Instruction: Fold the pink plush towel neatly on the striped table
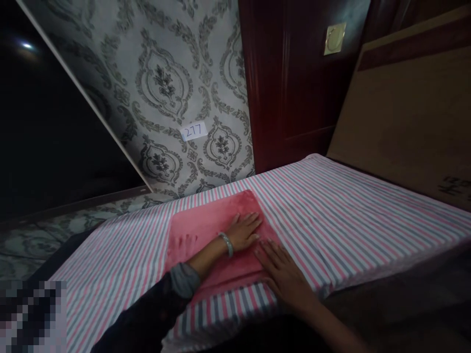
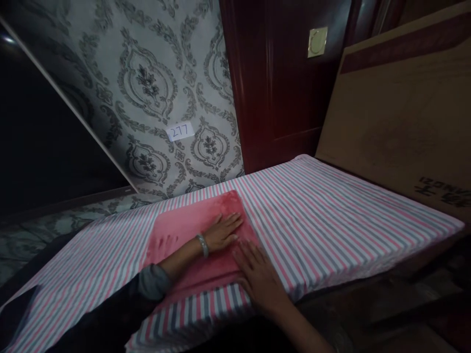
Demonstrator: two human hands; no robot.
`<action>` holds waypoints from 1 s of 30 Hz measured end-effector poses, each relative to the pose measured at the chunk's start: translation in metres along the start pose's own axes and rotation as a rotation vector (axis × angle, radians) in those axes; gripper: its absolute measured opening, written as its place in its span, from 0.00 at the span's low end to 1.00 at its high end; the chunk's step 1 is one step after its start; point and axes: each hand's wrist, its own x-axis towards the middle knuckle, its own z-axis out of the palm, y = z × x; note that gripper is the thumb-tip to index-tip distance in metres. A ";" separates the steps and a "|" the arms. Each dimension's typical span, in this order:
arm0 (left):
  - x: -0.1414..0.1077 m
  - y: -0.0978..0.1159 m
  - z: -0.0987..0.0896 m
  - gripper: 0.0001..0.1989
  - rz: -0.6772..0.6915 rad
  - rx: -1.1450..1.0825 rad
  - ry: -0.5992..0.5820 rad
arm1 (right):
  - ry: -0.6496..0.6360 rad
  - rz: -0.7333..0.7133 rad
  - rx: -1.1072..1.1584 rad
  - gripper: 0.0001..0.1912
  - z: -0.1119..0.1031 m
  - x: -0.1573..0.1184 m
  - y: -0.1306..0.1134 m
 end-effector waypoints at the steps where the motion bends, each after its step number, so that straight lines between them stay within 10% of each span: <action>1: 0.010 -0.004 0.002 0.32 0.022 0.048 -0.012 | 0.001 0.002 0.003 0.32 -0.001 -0.002 0.000; 7: 0.049 -0.036 0.005 0.39 0.100 0.129 -0.017 | -0.008 0.015 0.023 0.34 -0.007 -0.004 -0.002; 20: 0.133 -0.125 0.003 0.30 -0.176 -0.070 0.038 | 0.011 -0.017 0.019 0.36 -0.014 -0.002 -0.002; 30: 0.126 -0.108 -0.006 0.29 -0.224 -0.149 0.157 | -0.005 0.005 0.089 0.34 -0.014 -0.004 -0.003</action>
